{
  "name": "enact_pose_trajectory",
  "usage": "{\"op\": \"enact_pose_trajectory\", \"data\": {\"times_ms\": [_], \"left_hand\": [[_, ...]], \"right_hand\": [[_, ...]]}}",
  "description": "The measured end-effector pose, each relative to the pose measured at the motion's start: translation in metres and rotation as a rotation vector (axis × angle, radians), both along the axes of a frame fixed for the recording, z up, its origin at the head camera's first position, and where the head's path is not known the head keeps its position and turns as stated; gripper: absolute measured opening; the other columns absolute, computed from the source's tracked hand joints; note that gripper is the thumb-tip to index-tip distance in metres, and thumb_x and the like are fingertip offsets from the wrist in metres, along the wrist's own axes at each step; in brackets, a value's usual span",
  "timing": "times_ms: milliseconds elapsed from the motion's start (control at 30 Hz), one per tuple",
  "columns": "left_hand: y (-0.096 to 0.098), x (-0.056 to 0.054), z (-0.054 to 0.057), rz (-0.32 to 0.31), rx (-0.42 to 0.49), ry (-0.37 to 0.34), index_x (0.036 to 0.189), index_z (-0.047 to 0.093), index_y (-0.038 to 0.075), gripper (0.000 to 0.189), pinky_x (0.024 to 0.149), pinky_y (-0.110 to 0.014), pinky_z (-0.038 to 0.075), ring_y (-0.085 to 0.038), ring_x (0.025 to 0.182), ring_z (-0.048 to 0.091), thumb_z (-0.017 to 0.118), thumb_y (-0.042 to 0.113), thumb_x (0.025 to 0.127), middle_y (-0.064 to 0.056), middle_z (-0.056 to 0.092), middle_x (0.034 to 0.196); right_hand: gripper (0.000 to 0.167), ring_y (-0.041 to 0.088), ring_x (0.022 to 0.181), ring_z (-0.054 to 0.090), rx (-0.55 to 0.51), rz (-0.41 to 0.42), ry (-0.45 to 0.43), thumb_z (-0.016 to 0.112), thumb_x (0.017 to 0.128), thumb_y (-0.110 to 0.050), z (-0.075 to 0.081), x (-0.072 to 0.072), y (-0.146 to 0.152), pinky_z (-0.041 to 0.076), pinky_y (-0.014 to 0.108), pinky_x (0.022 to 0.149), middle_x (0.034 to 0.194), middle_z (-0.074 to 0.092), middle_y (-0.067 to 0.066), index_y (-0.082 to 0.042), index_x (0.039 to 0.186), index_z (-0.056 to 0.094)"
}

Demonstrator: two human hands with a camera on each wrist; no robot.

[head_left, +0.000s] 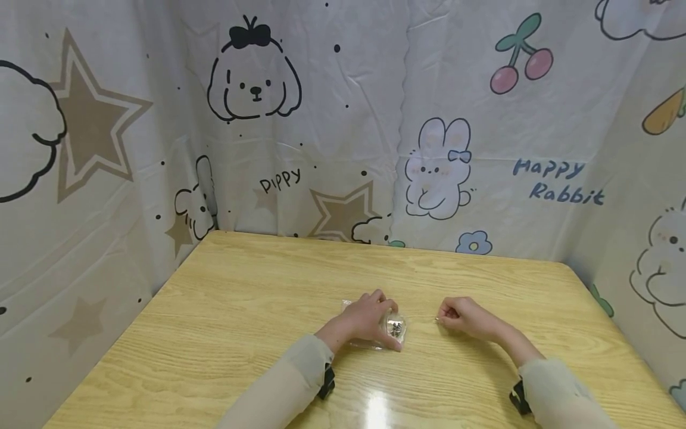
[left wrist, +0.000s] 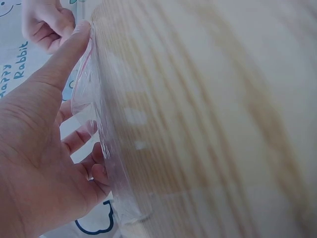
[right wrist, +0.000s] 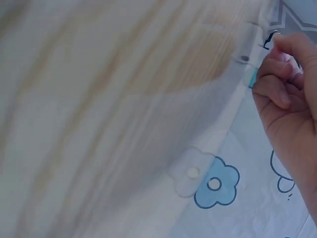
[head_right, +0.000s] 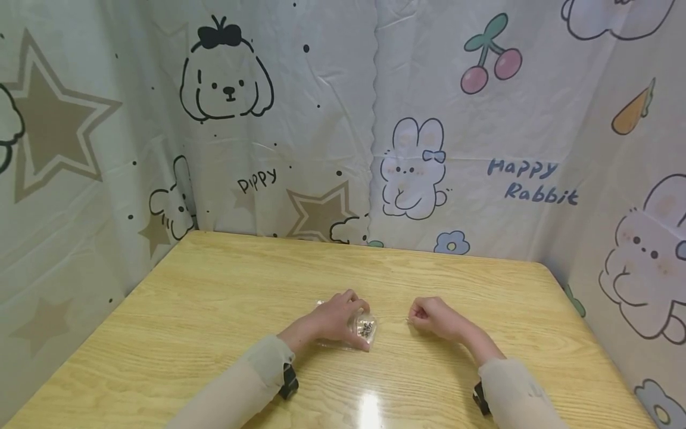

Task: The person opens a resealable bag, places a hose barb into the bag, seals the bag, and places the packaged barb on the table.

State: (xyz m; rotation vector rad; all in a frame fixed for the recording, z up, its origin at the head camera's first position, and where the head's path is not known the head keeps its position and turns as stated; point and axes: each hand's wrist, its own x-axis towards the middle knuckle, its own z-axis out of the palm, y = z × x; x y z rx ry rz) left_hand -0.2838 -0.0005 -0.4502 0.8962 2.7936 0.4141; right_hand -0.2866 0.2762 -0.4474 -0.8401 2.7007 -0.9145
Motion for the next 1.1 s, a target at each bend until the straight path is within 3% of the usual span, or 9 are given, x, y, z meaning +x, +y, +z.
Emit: {"op": "enact_pose_trajectory", "data": {"times_ms": [467,1100], "left_hand": [[0.001,-0.001,-0.001,0.009,-0.002,-0.007,0.129,0.052,0.028,0.077,0.077,-0.030,0.048,-0.017,0.105,0.049,0.077,0.067,0.067,0.003,0.047,0.124],[0.001,0.001,0.001,0.011,-0.003,-0.003,0.130,0.053,0.029,0.076,0.076,-0.028,0.047,-0.016,0.104,0.049,0.077,0.067,0.068,0.004,0.047,0.122]], "right_hand": [[0.005,-0.001,0.070,0.047,-0.128,0.014,0.003,0.058,0.092,-0.002,0.002,0.004,-0.028,0.042,0.017,0.061,0.079,0.058,0.000,-0.001,0.090,0.063],[0.004,0.000,0.069,0.048,-0.071,0.091,-0.036,0.061,0.093,-0.006,-0.002,-0.003,-0.062,0.043,0.018,0.061,0.078,0.059,0.001,-0.003,0.090,0.063]]}}
